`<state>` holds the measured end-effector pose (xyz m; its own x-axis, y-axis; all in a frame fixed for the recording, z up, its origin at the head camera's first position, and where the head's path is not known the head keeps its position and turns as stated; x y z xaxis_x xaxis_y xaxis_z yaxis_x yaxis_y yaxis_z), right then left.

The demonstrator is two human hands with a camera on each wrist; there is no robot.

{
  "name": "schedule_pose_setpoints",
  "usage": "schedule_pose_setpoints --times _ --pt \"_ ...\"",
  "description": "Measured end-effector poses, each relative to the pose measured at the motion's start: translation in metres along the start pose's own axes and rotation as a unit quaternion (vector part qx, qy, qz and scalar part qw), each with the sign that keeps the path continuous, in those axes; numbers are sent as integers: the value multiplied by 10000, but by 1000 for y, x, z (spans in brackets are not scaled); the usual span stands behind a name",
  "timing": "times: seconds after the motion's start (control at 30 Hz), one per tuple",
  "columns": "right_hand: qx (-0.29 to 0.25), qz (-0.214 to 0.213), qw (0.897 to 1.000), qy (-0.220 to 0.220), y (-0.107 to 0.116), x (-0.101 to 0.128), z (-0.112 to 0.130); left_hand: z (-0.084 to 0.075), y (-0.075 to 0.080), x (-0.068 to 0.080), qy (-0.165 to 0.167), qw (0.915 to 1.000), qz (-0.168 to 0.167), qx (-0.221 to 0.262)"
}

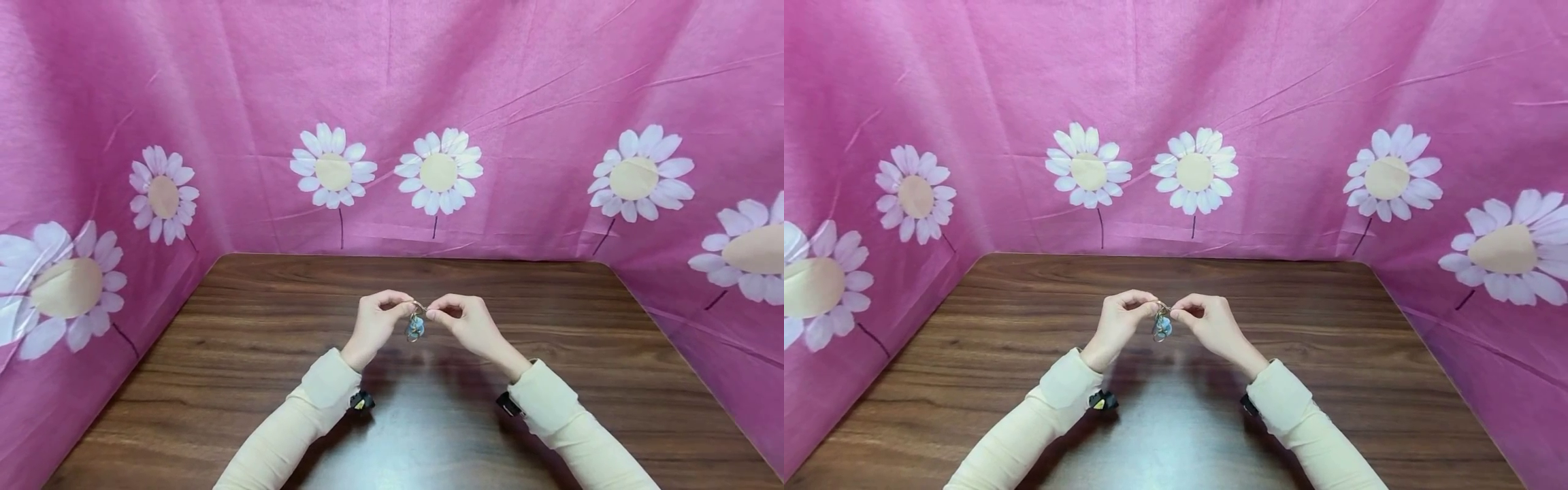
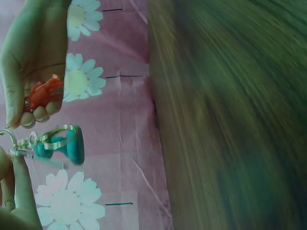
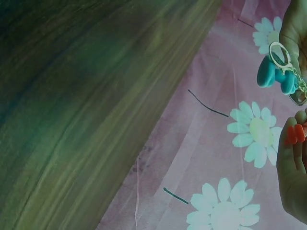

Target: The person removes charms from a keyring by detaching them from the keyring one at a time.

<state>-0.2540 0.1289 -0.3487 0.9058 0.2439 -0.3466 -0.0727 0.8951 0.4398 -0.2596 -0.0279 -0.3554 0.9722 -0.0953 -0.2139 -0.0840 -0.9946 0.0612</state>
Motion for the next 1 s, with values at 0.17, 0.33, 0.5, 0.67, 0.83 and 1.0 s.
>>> schedule_pose_setpoints --times 0.17,0.33,0.5,0.67,0.83,1.0 --pt "-157 8 9998 -98 -1 0 -5 22 -2 -7 470 9980 -49 426" --pt "4 28 9998 -171 -2 1 -10 20 -3 -4 461 9977 198 451" --pt "217 3 9997 -96 -1 3 -9 3 -3 3 80 9992 396 76" --pt "701 15 9972 250 -1 5 -3 1 -5 7 -1 9977 643 -192" --pt "1601 5 9834 854 -2 6 9 6 -8 7 -78 9937 1047 -381" --pt "1884 6 9782 878 -4 4 12 4 -11 4 -325 9881 1286 -783"
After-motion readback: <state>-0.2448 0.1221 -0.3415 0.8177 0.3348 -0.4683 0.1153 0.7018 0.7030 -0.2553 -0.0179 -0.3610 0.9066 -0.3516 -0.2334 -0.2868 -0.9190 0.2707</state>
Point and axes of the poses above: each hand's wrist, its own x-axis away from the middle knuckle, its own y-axis out of the back of the hand, z = x × y, the point moved 6 cm from there along -x, towards the middle knuckle, and after that the axes turned 3 degrees about -x, right-handed, at the moved point
